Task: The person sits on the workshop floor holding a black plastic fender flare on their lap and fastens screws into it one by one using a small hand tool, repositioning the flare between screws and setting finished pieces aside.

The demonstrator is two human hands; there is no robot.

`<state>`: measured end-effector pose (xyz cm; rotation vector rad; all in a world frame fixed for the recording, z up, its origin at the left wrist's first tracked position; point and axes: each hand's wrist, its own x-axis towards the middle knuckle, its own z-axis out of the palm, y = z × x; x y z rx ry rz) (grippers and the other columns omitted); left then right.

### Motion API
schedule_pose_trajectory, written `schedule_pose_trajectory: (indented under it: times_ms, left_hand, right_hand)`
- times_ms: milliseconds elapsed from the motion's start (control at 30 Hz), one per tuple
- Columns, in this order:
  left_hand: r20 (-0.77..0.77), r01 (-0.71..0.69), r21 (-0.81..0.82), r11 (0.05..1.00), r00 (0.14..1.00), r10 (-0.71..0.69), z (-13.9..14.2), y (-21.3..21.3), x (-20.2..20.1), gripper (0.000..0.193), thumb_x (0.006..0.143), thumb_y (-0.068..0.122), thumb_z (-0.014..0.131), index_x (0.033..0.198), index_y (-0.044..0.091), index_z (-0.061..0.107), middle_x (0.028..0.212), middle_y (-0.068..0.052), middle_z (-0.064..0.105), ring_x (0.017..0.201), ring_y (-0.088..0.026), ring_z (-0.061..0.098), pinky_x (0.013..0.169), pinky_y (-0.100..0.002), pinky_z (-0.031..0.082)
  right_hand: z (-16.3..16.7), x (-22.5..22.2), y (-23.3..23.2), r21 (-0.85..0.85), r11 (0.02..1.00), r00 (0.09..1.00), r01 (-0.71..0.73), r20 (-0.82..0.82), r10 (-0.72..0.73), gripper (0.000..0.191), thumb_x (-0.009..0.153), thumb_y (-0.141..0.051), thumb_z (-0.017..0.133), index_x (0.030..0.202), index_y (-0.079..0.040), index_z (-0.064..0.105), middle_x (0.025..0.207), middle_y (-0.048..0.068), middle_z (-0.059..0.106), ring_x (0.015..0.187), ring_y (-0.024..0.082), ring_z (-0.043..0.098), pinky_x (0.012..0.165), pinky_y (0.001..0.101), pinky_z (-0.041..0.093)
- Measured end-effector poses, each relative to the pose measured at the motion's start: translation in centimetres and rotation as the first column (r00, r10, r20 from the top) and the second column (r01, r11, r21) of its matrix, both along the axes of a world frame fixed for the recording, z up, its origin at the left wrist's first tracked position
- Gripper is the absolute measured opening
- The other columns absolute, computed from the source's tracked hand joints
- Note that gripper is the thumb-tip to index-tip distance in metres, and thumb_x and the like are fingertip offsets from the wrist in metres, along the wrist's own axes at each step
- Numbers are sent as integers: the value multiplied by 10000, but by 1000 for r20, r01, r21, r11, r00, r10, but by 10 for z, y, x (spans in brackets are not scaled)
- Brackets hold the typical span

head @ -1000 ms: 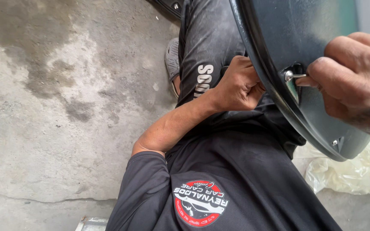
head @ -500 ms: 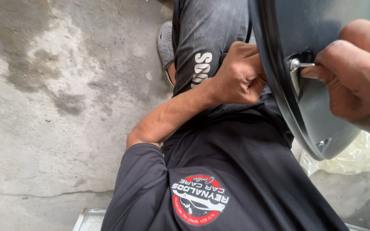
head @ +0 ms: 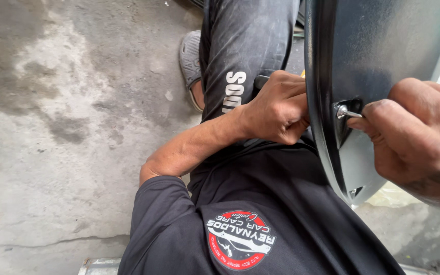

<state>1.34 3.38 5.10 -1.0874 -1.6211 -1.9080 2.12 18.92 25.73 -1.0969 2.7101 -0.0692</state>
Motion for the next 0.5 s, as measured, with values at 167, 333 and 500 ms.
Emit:
schedule_pose_trajectory:
  times_ms: [167,333,500]
  left_hand:
    - [28,-40,60,997,999,38,-7,3,3,343,660,-74,675,980,22,596,826,-59,565,694,-282,608,574,-406,451]
    - [16,-27,76,997,1000,26,-10,2,4,312,720,-42,738,988,34,597,849,-52,577,710,-267,623,586,-405,458]
    - [-7,11,53,999,1000,-11,-10,3,3,326,720,-36,745,1003,25,595,825,-55,567,699,-283,620,586,-412,463]
  right_hand:
    - [-4,7,-7,31,995,995,94,22,-95,197,861,1,825,806,22,637,640,106,468,547,251,528,487,378,389]
    - [-13,23,4,-42,977,978,207,43,-205,156,934,1,761,858,69,642,691,127,501,543,206,500,486,331,369]
    - [-19,36,19,15,948,944,318,94,-318,172,1046,-41,737,946,71,651,740,123,520,589,196,469,546,324,363]
